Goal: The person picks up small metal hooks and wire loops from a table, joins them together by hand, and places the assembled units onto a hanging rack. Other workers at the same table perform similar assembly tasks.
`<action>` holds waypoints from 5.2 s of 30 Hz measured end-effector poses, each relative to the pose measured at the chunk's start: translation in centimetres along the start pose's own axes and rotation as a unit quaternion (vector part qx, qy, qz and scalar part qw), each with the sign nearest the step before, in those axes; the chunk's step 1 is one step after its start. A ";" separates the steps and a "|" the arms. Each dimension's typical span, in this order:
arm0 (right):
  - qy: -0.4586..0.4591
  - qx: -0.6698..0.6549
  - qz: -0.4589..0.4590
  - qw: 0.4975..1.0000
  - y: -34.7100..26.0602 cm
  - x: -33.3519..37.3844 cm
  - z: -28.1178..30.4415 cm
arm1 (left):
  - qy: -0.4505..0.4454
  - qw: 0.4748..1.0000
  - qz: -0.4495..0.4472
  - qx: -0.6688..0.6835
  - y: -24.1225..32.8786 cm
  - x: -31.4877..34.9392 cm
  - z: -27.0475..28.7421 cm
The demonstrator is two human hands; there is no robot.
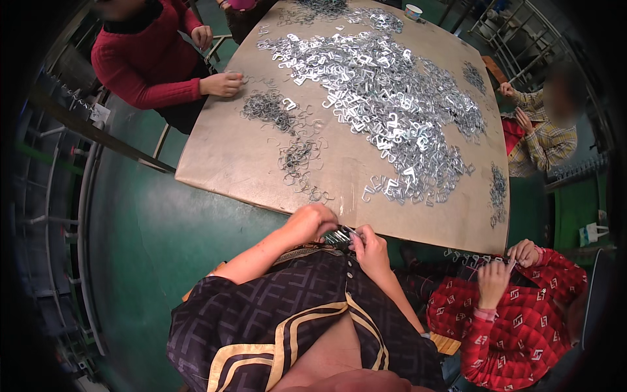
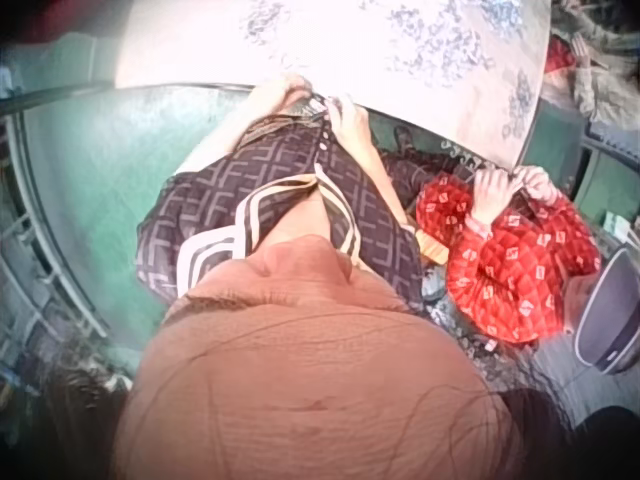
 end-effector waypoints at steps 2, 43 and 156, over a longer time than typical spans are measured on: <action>0.002 -0.008 0.001 1.000 0.2 0.1 -0.1 | 0.017 0.984 -0.014 -0.179 -1.7 -0.8 0.9; 0.056 0.230 0.042 0.971 5.9 -10.7 1.7 | -0.028 0.989 -0.009 0.144 4.2 -0.7 -1.0; 0.214 0.367 0.115 0.898 7.8 -10.1 9.0 | 0.001 0.979 0.032 0.200 4.7 -1.5 -2.4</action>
Point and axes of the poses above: each hand's wrist, its own x-axis away from the middle knuckle, its own z-axis out of the back of the hand, y = z × x, the point moved 6 cm from there along -x, towards the middle knuckle, and after that the axes turned 7 degrees about -z, right-handed, at the moved point
